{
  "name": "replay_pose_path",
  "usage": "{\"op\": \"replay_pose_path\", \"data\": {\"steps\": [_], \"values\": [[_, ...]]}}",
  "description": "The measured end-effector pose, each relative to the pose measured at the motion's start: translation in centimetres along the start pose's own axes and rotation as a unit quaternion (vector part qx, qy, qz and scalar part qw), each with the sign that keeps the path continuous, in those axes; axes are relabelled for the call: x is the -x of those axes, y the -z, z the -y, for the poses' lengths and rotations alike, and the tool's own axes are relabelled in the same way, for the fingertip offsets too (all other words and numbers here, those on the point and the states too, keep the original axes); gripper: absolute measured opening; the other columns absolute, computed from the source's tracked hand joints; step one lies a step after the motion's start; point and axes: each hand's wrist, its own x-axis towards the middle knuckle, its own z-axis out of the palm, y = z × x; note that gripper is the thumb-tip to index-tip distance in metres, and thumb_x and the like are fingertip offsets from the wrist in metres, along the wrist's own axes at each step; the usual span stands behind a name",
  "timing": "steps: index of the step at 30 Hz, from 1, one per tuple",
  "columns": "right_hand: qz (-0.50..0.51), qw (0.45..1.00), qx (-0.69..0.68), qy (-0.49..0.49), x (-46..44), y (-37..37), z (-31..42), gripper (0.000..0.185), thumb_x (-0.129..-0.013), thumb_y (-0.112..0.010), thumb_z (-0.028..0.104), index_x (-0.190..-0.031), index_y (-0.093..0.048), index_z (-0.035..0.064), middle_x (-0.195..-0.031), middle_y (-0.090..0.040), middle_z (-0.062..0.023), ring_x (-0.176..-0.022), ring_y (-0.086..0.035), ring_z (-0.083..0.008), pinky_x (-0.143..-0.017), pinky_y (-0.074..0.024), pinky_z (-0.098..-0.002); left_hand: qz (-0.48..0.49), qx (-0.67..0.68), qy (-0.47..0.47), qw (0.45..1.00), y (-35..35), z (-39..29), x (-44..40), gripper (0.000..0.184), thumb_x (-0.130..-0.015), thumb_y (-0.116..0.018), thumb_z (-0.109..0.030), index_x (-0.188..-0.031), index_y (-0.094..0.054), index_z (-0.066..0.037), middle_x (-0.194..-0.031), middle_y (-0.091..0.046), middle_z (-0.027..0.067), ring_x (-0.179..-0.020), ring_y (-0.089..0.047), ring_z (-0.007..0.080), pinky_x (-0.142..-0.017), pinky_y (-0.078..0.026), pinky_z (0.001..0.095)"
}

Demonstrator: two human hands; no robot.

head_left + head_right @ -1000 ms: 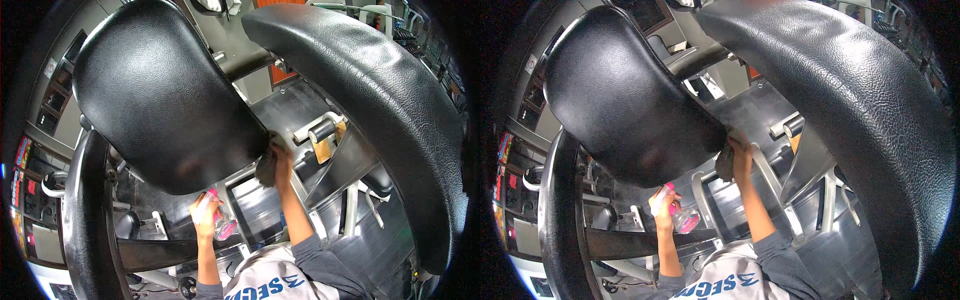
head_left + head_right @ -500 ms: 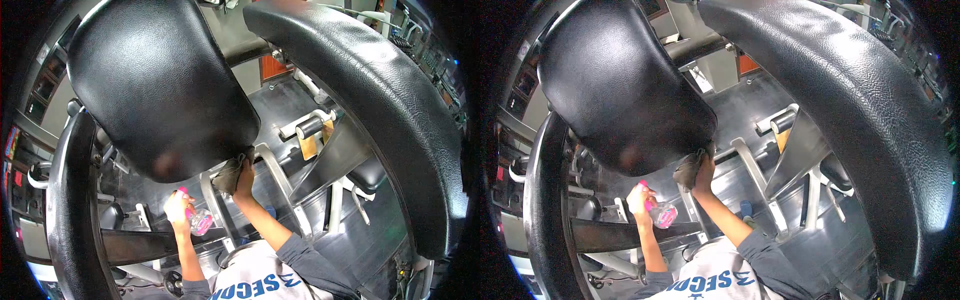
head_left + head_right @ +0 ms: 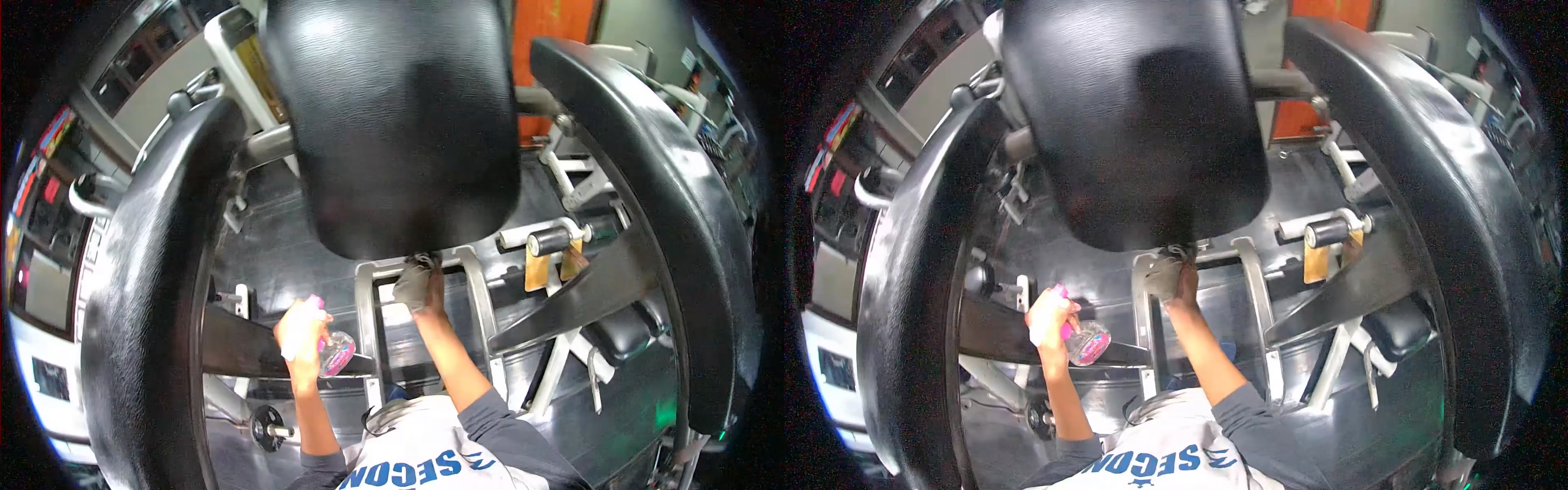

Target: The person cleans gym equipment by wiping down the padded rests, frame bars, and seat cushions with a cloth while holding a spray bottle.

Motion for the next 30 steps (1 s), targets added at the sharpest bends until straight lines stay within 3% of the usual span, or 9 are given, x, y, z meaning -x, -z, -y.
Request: {"op": "replay_pose_path", "data": {"steps": [1, 4, 5, 8, 18, 20, 21, 26, 30], "values": [[0.009, 0.935, 0.341, 0.092, -0.7, 1.9, 2.5, 0.039, -0.092, -0.057, 0.052, -0.082, -0.061, 0.0151, -0.067, -0.058, 0.0011, -0.058, -0.057, -0.0138, -0.054, -0.0495, -0.0283, -0.026, 0.010, 0.003, 1.000, 0.0, 0.2, 0.4, 0.015, -0.089, -0.063, -0.011, -0.088, -0.064, 0.004, -0.073, -0.064, 0.0078, -0.052, -0.053, 0.0083, -0.049, -0.042, 0.0248], [0.011, 0.838, 0.537, 0.100, -1.7, 7.0, 2.1, 0.057, -0.091, -0.058, 0.057, -0.117, -0.061, 0.0059, -0.100, -0.068, -0.0091, -0.084, -0.067, -0.0192, -0.071, -0.0566, -0.0294, -0.071, 0.029, 0.021, 0.997, 0.3, -0.5, 1.3, 0.011, -0.090, -0.061, -0.006, -0.087, -0.064, 0.004, -0.071, -0.062, 0.0073, -0.053, -0.052, 0.0083, -0.050, -0.043, 0.0247], [0.234, 0.885, 0.357, -0.187, -4.1, 9.2, 2.1, 0.074, -0.091, -0.058, 0.057, -0.140, -0.045, 0.0020, -0.127, -0.060, -0.0153, -0.106, -0.065, -0.0232, -0.088, -0.0558, -0.0314, -0.063, 0.022, 0.016, 0.998, 0.7, -0.5, 1.6, 0.011, -0.090, -0.061, -0.006, -0.087, -0.064, 0.005, -0.071, -0.062, 0.0070, -0.053, -0.052, 0.0083, -0.050, -0.043, 0.0244], [-0.097, 0.798, 0.581, 0.129, -4.0, 8.0, -6.3, 0.062, -0.094, -0.059, 0.050, -0.130, -0.050, 0.0006, -0.110, -0.062, -0.0089, -0.092, -0.064, -0.0157, -0.081, -0.0544, -0.0280, -0.060, 0.002, 0.016, 0.998, 1.9, -0.8, 2.2, 0.009, -0.089, -0.062, -0.003, -0.089, -0.064, 0.005, -0.072, -0.061, 0.0065, -0.053, -0.052, 0.0080, -0.050, -0.043, 0.0239], [-0.076, 0.935, 0.346, -0.014, 3.6, 2.0, -1.5, 0.028, -0.097, -0.056, 0.027, -0.112, -0.059, 0.0034, -0.094, -0.062, -0.0090, -0.085, -0.065, -0.0213, -0.072, -0.0566, -0.0340, 0.012, -0.027, 0.039, 0.999, 0.5, -3.0, 0.9, 0.019, -0.089, -0.063, -0.014, -0.083, -0.062, 0.004, -0.076, -0.063, 0.0105, -0.052, -0.057, 0.0125, -0.052, -0.045, 0.0260], [-0.091, 0.795, 0.524, 0.291, 6.7, -0.2, -1.9, 0.041, -0.095, -0.055, 0.032, -0.121, -0.056, 0.0005, -0.109, -0.064, -0.0158, -0.087, -0.065, -0.0277, -0.066, -0.0579, -0.0437, 0.048, -0.002, 0.014, 0.999, -1.1, -2.9, 0.0, 0.018, -0.090, -0.062, -0.012, -0.083, -0.063, 0.004, -0.079, -0.064, 0.0111, -0.052, -0.058, 0.0132, -0.051, -0.047, 0.0268], [0.043, 0.854, 0.477, 0.202, 7.6, -2.2, -0.7, 0.038, -0.097, -0.051, 0.028, -0.122, -0.057, -0.0001, -0.115, -0.064, -0.0165, -0.093, -0.065, -0.0302, -0.074, -0.0579, -0.0417, 0.082, -0.021, -0.025, 0.996, -2.5, -3.4, -0.6, 0.017, -0.090, -0.062, -0.011, -0.083, -0.063, 0.005, -0.079, -0.064, 0.0110, -0.052, -0.059, 0.0134, -0.051, -0.047, 0.0267], [-0.115, 0.463, 0.702, 0.529, 11.1, -11.9, -5.2, 0.033, -0.093, -0.058, 0.026, -0.117, -0.060, 0.0028, -0.099, -0.066, -0.0063, -0.081, -0.064, -0.0170, -0.073, -0.0528, -0.0306, 0.166, -0.028, -0.079, 0.983, -10.4, -7.1, -3.7, 0.017, -0.090, -0.063, -0.008, -0.081, -0.062, 0.007, -0.068, -0.060, 0.0072, -0.053, -0.061, 0.0125, -0.051, -0.049, 0.0253], [-0.089, 0.381, 0.693, 0.605, 12.3, -15.8, -5.9, 0.040, -0.086, -0.067, 0.017, -0.120, -0.059, -0.0013, -0.104, -0.063, -0.0076, -0.089, -0.061, -0.0171, -0.084, -0.0488, -0.0292, 0.173, -0.005, -0.139, 0.975, -17.1, -10.0, -6.5, 0.014, -0.092, -0.066, -0.009, -0.088, -0.064, 0.004, -0.061, -0.054, 0.0080, -0.051, -0.058, 0.0130, -0.048, -0.042, 0.0283]]}}
